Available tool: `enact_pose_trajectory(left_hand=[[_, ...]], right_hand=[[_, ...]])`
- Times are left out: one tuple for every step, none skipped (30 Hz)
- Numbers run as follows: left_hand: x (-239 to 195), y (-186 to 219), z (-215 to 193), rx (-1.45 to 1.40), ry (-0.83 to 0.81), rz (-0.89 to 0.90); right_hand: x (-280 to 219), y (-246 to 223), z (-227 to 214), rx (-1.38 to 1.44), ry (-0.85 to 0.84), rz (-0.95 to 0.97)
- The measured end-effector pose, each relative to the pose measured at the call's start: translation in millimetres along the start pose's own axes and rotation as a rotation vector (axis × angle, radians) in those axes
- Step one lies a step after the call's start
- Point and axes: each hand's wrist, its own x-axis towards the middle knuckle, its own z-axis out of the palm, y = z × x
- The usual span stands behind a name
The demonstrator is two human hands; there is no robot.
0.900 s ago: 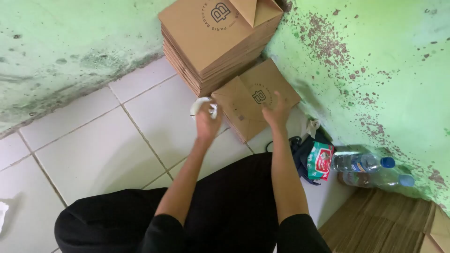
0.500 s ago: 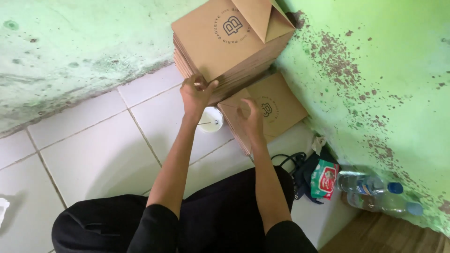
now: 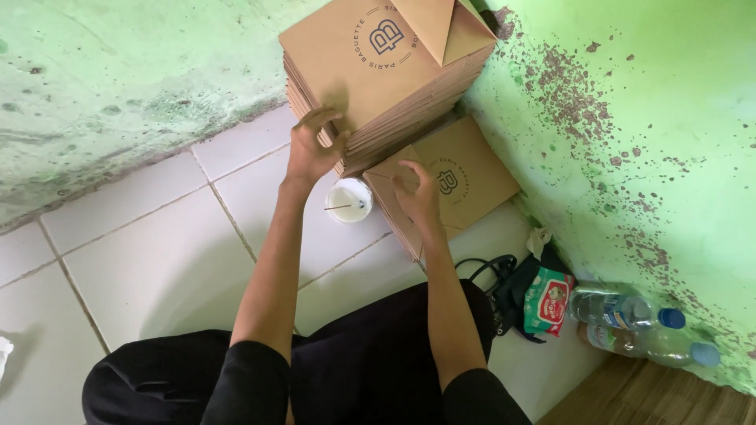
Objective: The person sits on the floor and assembles flat brown paper bags into three-dimensional shapes. They use a small brush to apply white adhesive from a container onto the bag's flaps, then fold and press the sides to secure them. The person completes one bag and begins a second before the clip ends.
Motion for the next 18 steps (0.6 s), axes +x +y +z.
enact_pose_trajectory(left_hand=[[1,4,-2,0.0,-0.001,0.0],[2,7,-5,-0.013,-0.031,0.022],[3,11,-8,-0.026,-0.062,0.044],[4,14,-9,-0.025,-0.062,0.044],[5,16,-11,-0.01,-0.067,0.055],[6,19,-12,0.006,-0.072,0.066],[6,21,-13,0.006,-0.073,0.067],[7,24,-14,0.022,-0.093,0.071],[8,26,-14,0.038,-0.112,0.075],[9,22,-12,0.038,-0.113,0.076],[10,18,-9,0.059,-0.129,0.078],[10,13,-6,0.079,-0.145,0.079],[10,16,-5,0.078,-0.146,0.077],[10,18,-4,0.127,-0.164,0.093],[11,21,-3,0.176,-0.181,0.108],[10,13,0,0.177,-0.18,0.11],[10,4,3,0.259,-0.173,0.12],[8,-4,6,0.341,-0.168,0.128]], right_hand=[[-1,-3,-1,0.0,0.0,0.001],[-1,-6,-2,0.01,-0.014,0.029],[-1,-9,-3,0.02,-0.029,0.057],[1,-8,-2,0.021,-0.029,0.057],[2,-6,-2,0.023,-0.026,0.061],[3,-5,-1,0.024,-0.021,0.066],[3,-4,0,0.025,-0.021,0.066],[5,-3,0,0.025,-0.019,0.074],[6,-2,0,0.024,-0.018,0.081],[6,-2,0,0.024,-0.017,0.082],[7,-1,0,0.036,-0.02,0.087],[7,0,0,0.047,-0.024,0.093],[6,-3,-1,0.046,-0.025,0.094],[5,-6,-2,0.045,-0.042,0.105],[4,-9,-2,0.045,-0.059,0.116],[5,-8,-2,0.045,-0.058,0.114],[5,-6,-2,0.055,-0.059,0.101],[5,-5,-1,0.065,-0.061,0.09]])
